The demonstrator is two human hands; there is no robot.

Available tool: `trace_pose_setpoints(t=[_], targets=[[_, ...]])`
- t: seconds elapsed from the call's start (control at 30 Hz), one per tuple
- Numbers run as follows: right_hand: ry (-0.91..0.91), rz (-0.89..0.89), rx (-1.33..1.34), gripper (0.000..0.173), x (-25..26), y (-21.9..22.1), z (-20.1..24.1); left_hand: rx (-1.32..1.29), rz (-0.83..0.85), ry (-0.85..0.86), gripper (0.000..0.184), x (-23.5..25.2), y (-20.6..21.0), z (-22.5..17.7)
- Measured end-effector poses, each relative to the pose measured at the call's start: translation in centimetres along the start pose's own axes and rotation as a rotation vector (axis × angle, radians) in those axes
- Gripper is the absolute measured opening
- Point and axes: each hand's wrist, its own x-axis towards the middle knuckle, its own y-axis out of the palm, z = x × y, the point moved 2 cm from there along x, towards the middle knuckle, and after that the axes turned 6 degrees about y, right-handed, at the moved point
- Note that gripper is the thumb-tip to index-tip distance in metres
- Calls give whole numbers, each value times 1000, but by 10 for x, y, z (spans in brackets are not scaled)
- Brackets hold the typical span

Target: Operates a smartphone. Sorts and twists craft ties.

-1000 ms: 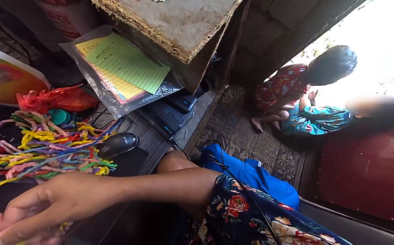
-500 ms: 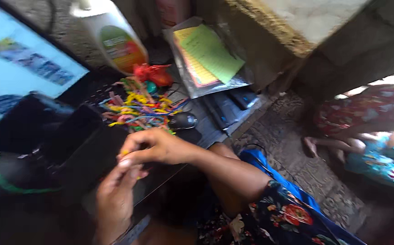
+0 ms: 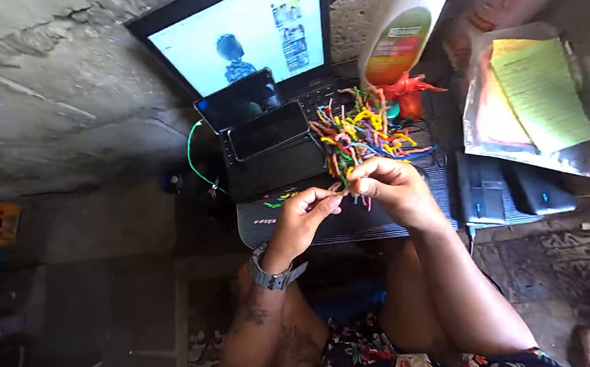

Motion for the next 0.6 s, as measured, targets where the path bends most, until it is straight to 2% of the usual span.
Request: trace_pose_setpoints(t=[0.13, 0.2, 0.3, 0.37, 0.43, 0.5, 0.6], targets=[[-109, 14, 4, 4, 0, 4, -1, -134, 149, -56, 12, -3, 2, -3], [-147, -63, -13, 7, -1, 6, 0, -171, 155, 12, 6, -4, 4, -4], [-136, -212, -106, 11, 0, 11, -2, 53, 59, 165, 16, -5, 6, -4], [-95, -268, -174, 13, 0, 13, -3, 175, 1, 200, 18, -6, 7, -3], [-36, -266, -180, 12, 0, 11, -3, 145, -6, 171, 16, -4, 6, -4], [9, -197, -123, 6, 2, 7, -2, -2, 27, 66, 9, -3, 3, -4], [-9, -114, -59, 6, 1, 1, -3, -125, 69, -27, 6, -3, -2, -3]])
